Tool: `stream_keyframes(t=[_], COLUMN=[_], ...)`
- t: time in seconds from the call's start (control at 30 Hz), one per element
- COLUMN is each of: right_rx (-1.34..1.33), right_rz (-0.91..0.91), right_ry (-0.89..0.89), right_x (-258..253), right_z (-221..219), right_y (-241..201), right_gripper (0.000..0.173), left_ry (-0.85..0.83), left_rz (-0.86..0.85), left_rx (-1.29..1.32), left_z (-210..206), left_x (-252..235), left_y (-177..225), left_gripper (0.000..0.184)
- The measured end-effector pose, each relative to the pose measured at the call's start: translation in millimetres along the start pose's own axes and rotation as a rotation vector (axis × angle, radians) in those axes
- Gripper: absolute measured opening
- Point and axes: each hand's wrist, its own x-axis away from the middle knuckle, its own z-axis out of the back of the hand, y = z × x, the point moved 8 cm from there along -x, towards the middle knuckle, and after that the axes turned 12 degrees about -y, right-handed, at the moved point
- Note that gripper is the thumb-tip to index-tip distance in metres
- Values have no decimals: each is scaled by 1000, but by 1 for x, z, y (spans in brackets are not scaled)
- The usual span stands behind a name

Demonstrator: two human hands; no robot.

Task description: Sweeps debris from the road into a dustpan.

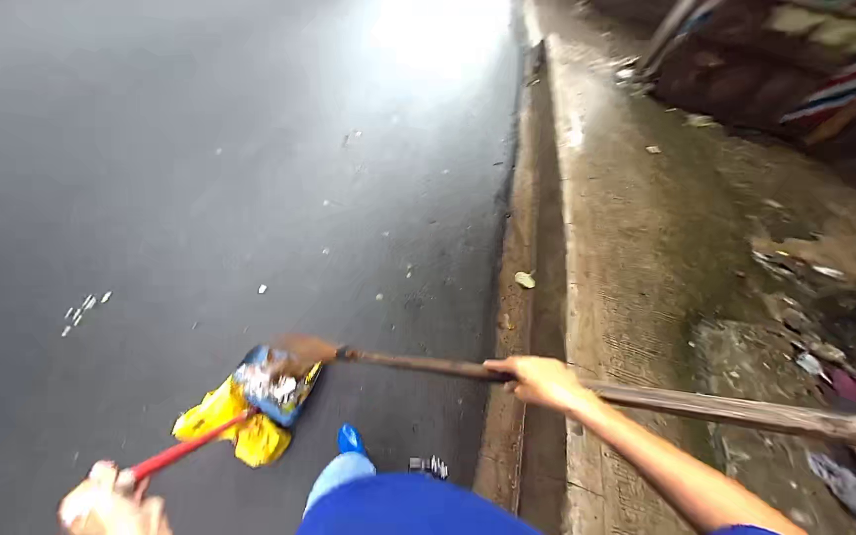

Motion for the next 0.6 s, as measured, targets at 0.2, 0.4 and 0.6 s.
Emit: stream_keyframes(t=[0.2,0.4,0.6], right_rx=[6,83,234], right_rz=[-115,21,253], right_ry=[102,-150,-4], right_x=[-132,-276,-325], right_z=[63,101,317], right_y=[-3,-48,-88], right_gripper=[54,51,49], left_ry=[285,377,451], left_rz=[91,110,122], left_rx=[18,-2,-81], left_z=[-61,-100,-157], left_x=[-27,-53,-77], left_y=[16,-5,2], left_gripper=[23,21,18])
